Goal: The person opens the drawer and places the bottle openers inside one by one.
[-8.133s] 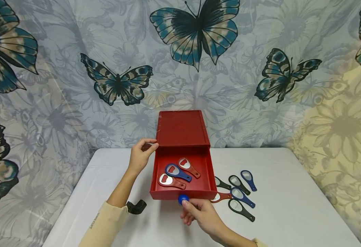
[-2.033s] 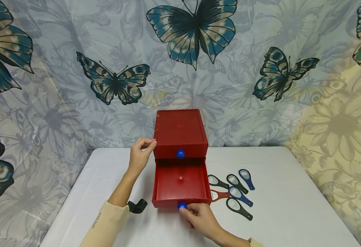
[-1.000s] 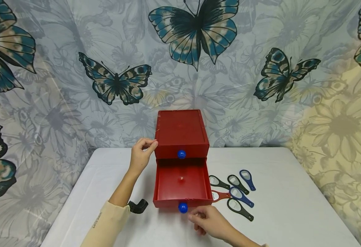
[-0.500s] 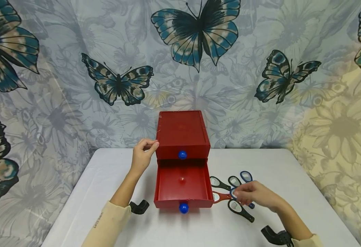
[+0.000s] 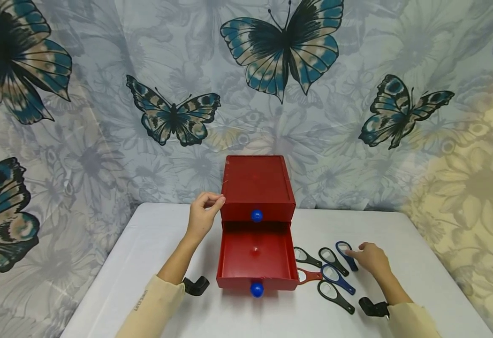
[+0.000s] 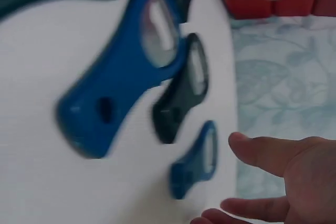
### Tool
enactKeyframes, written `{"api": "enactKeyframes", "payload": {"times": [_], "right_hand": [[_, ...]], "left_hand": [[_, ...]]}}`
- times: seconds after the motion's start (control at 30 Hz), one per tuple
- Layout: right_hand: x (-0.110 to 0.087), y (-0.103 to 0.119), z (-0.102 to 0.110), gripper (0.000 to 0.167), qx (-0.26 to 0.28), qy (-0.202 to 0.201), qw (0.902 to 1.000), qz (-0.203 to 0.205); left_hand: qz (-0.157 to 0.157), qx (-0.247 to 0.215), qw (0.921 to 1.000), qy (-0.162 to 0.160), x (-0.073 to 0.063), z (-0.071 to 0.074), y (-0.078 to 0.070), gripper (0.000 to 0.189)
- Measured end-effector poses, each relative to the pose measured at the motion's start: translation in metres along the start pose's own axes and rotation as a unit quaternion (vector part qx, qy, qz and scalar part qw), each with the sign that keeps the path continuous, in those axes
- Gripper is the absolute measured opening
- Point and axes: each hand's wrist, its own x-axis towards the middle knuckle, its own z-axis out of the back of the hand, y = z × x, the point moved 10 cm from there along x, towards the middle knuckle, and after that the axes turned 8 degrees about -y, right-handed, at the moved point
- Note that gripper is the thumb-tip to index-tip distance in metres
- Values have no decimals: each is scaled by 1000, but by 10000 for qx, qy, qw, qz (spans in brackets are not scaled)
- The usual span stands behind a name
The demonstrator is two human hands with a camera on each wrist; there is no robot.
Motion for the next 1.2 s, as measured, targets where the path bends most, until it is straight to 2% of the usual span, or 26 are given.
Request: {"api": "enactKeyframes", "payload": {"times": [0.17,0.23,0.3,0.4,0.53,0.83,0.9,1.1,1.2], "right_hand": [[3,-4,-8,66,-63,-167,9997,-173],[4,0,-8,64,-60,-194,9996,-175],[6,4,-9,59,-63,-202,9996,-163],[9,9,-10,49,-34,-233,9996,-159],[8,10,-14,34,45,-308,9993,-205],[-3,5,-16,21,12,-365,9991,-227],[-4,6,-16,20,-9,-334,9993,-170],[-1,6,-18,19,-24,-205,9997,-109],[1,5,-19,24,20,-196,9998,-24]], "left_hand": [[146,-12,9999,-14,2,-1,0,14],[93,-39,9999,-9,4,-1,-1,15],[114,-34,9999,19,6,-1,-6,15],[-16,-15,10000,-2,8,1,-7,15],[-50,0,10000,-37,7,2,-2,13],[210,-11,9998,10,-2,-5,6,13],[207,25,9998,5,-3,-5,0,13],[100,91,9999,18,-7,0,-32,13],[118,73,9999,11,-8,2,-34,13]]}}
